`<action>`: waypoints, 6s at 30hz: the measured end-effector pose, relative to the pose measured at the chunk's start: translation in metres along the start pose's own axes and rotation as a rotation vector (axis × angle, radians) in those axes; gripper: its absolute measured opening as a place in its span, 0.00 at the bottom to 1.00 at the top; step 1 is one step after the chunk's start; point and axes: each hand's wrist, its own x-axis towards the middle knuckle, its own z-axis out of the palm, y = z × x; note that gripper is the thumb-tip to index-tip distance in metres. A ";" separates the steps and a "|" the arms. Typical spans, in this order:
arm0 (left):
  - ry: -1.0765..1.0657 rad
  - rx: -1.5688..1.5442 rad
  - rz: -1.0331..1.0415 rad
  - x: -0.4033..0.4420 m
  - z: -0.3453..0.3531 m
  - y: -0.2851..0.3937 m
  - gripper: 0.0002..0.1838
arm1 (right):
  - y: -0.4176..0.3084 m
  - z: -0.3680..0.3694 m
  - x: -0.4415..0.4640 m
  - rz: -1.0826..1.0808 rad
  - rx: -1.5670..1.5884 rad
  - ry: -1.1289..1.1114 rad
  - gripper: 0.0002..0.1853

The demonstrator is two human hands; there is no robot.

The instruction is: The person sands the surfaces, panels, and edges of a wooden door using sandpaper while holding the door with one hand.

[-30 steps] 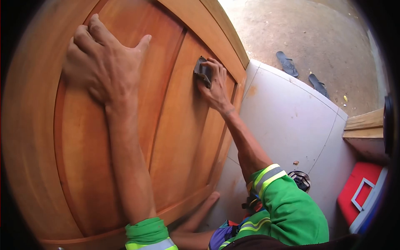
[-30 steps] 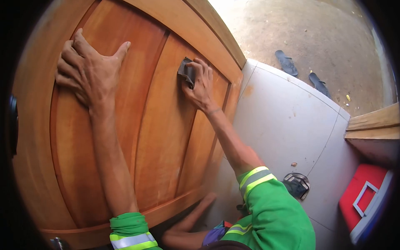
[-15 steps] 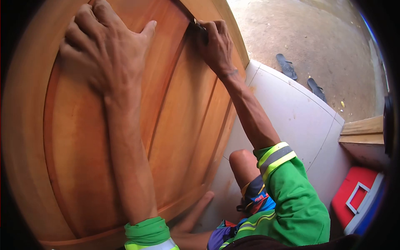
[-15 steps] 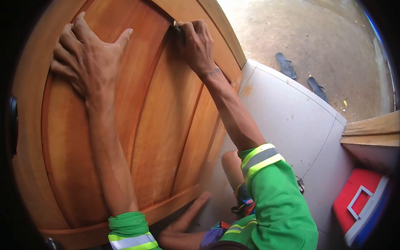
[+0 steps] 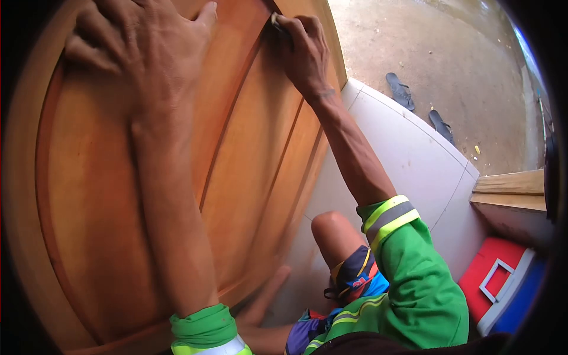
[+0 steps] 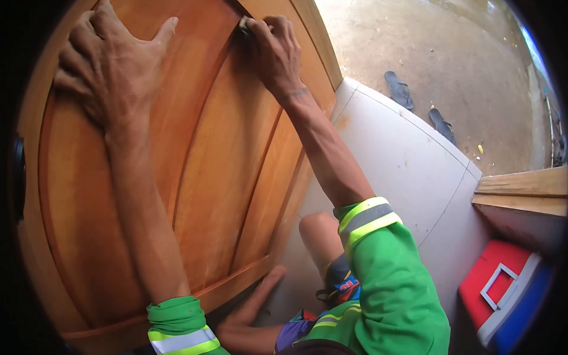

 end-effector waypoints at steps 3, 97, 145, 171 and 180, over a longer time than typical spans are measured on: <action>0.002 -0.003 -0.009 0.001 0.002 0.000 0.47 | 0.040 -0.004 -0.073 0.030 -0.071 -0.021 0.17; -0.001 -0.296 -0.015 0.003 -0.022 -0.001 0.50 | -0.149 -0.031 -0.115 0.264 0.388 -0.242 0.39; -0.133 -0.104 -0.045 0.010 -0.024 0.001 0.54 | -0.107 -0.023 -0.076 0.258 0.352 -0.197 0.37; -0.020 -0.289 -0.052 0.008 -0.018 -0.003 0.55 | -0.138 0.000 -0.069 0.423 0.314 -0.073 0.42; -0.024 -0.306 -0.030 0.005 -0.020 -0.005 0.56 | -0.140 0.004 -0.049 0.406 0.286 -0.132 0.41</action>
